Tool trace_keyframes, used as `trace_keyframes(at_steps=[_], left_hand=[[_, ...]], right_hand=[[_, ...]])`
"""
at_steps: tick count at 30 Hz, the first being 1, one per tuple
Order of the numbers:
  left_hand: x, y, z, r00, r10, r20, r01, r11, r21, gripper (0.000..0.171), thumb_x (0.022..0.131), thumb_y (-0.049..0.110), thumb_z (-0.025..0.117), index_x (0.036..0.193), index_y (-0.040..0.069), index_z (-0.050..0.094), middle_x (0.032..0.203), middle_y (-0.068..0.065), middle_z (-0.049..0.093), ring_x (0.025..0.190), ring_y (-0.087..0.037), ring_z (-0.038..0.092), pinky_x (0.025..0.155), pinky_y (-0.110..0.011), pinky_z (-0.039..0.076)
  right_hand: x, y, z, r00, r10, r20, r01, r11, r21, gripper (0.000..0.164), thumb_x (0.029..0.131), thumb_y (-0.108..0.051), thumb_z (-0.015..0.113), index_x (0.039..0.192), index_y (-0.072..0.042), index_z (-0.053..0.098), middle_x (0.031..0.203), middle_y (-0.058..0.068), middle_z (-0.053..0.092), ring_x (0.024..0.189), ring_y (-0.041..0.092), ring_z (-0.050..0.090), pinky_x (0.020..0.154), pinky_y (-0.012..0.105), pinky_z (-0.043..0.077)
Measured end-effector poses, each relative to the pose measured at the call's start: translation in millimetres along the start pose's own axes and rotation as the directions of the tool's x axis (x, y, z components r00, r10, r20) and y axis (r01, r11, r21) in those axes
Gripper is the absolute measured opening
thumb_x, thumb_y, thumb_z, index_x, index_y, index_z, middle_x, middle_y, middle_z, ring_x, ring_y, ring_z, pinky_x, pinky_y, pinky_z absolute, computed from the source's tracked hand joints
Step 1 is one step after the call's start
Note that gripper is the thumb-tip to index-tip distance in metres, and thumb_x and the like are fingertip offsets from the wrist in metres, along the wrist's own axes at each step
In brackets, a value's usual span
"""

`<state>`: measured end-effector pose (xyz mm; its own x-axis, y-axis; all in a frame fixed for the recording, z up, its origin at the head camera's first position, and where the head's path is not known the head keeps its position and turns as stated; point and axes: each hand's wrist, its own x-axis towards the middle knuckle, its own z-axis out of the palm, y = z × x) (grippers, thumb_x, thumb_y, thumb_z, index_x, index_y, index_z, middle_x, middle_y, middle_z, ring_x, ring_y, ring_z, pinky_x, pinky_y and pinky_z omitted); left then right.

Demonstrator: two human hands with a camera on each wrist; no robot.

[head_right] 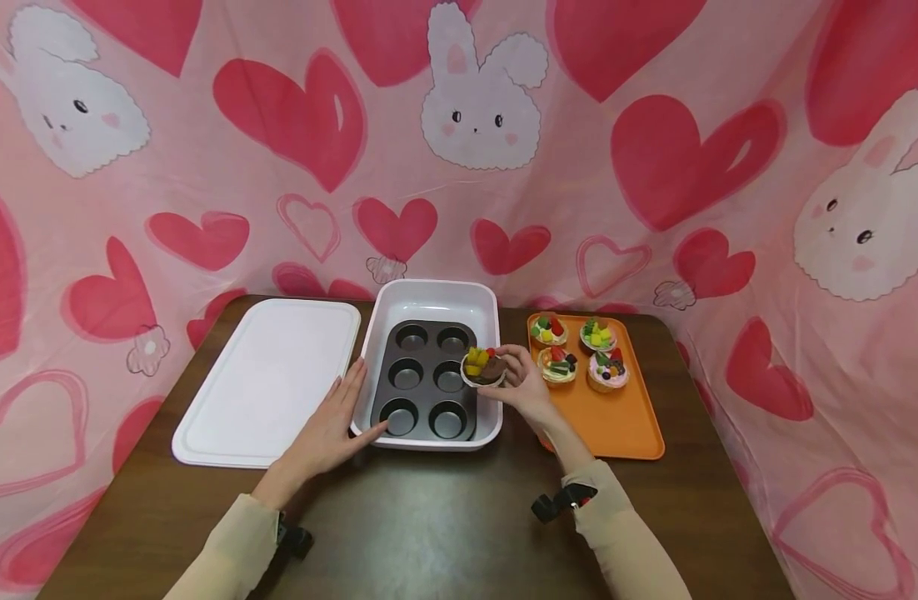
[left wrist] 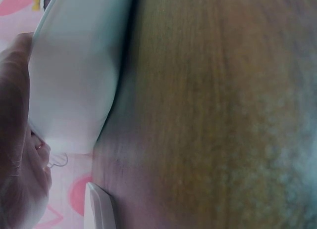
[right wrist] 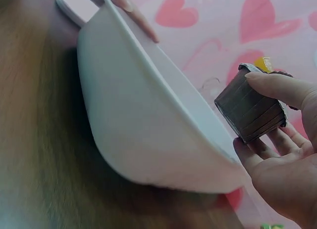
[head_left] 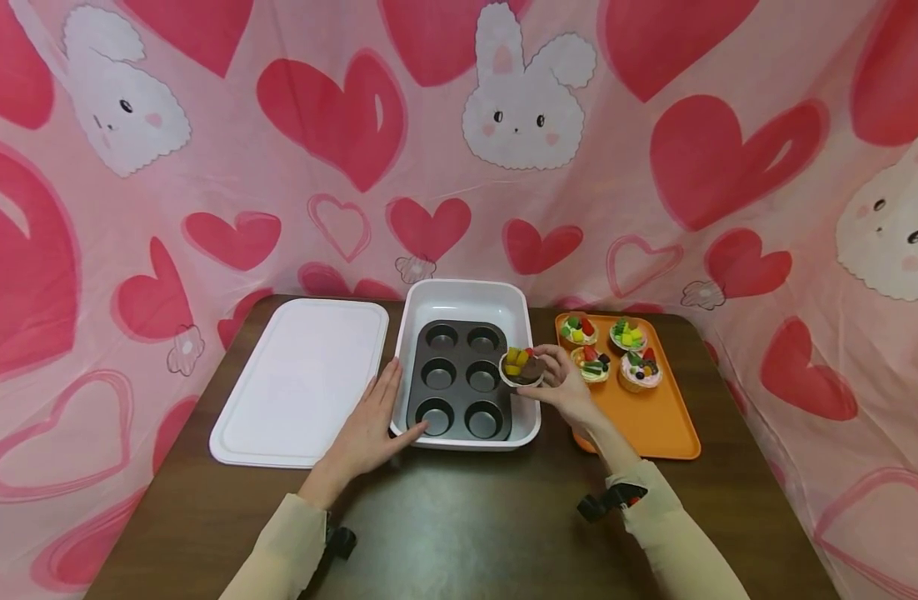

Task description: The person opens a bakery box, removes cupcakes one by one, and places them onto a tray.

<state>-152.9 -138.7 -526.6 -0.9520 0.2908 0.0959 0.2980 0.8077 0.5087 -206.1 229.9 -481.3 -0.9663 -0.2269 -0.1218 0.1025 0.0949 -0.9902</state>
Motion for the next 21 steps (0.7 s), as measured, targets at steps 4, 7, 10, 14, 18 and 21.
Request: trace_keyframes(at_steps=[4, 7, 10, 14, 18, 21], left_hand=[[-0.3, 0.2, 0.1, 1.0, -0.003, 0.004, 0.003, 1.0, 0.003, 0.116, 0.095, 0.071, 0.067, 0.177, 0.009, 0.015, 0.188, -0.007, 0.01, 0.173, -0.035, 0.021, 0.137, -0.06, 0.025], [-0.4, 0.6, 0.2, 1.0, -0.003, 0.003, 0.003, 1.0, 0.002, 0.116, 0.095, 0.072, 0.067, 0.177, 0.009, 0.015, 0.188, -0.007, 0.011, 0.173, -0.035, 0.021, 0.137, -0.06, 0.025], [-0.4, 1.1, 0.3, 1.0, -0.002, 0.003, 0.002, 1.0, 0.001, 0.116, 0.095, 0.072, 0.067, 0.177, 0.009, 0.015, 0.188, -0.007, 0.011, 0.173, -0.036, 0.022, 0.136, -0.06, 0.026], [-0.8, 1.6, 0.2, 1.0, -0.003, 0.007, 0.003, 1.0, -0.002, 0.116, 0.095, 0.071, 0.067, 0.177, 0.009, 0.015, 0.188, -0.007, 0.01, 0.173, -0.035, 0.021, 0.136, -0.061, 0.026], [-1.2, 1.6, -0.2, 1.0, -0.007, 0.008, 0.007, 1.0, 0.003, 0.116, 0.095, 0.071, 0.068, 0.178, 0.01, 0.014, 0.188, -0.006, 0.01, 0.173, -0.034, 0.02, 0.136, -0.06, 0.026], [-1.1, 1.5, -0.4, 1.0, -0.005, 0.008, 0.005, 1.0, 0.005, 0.116, 0.095, 0.071, 0.067, 0.178, 0.01, 0.014, 0.188, -0.006, 0.01, 0.173, -0.034, 0.02, 0.137, -0.06, 0.025]], right_hand=[[-10.7, 2.7, -10.8, 0.999, 0.014, -0.034, -0.014, 1.0, -0.013, 0.07, 0.094, 0.005, 0.08, 0.151, -0.005, 0.04, 0.137, -0.009, 0.063, 0.119, 0.008, 0.062, 0.103, 0.014, 0.054], [-18.3, 4.6, -17.1, 0.998, 0.025, -0.06, -0.026, 0.999, -0.019, 0.07, 0.094, 0.005, 0.08, 0.151, -0.006, 0.041, 0.141, -0.005, 0.061, 0.121, 0.01, 0.062, 0.103, 0.015, 0.053], [-26.3, 6.8, -23.1, 0.997, 0.024, -0.074, -0.026, 1.0, -0.017, 0.068, 0.094, 0.005, 0.079, 0.15, -0.005, 0.041, 0.14, -0.01, 0.06, 0.118, 0.009, 0.061, 0.102, 0.016, 0.052], [-36.4, 12.7, -31.1, 0.996, 0.002, -0.094, 0.001, 1.0, 0.025, 0.065, 0.094, 0.007, 0.078, 0.147, -0.007, 0.042, 0.134, -0.023, 0.059, 0.112, 0.004, 0.06, 0.097, 0.015, 0.051], [-44.2, 21.9, -38.8, 0.993, -0.037, -0.111, 0.046, 0.995, 0.085, 0.062, 0.093, 0.012, 0.076, 0.141, -0.015, 0.047, 0.128, -0.025, 0.064, 0.105, 0.003, 0.063, 0.09, 0.016, 0.055], [-49.9, 27.7, -44.6, 0.989, -0.054, -0.134, 0.069, 0.991, 0.114, 0.062, 0.092, 0.015, 0.074, 0.137, -0.019, 0.048, 0.123, -0.023, 0.069, 0.102, 0.002, 0.066, 0.086, 0.017, 0.06]])
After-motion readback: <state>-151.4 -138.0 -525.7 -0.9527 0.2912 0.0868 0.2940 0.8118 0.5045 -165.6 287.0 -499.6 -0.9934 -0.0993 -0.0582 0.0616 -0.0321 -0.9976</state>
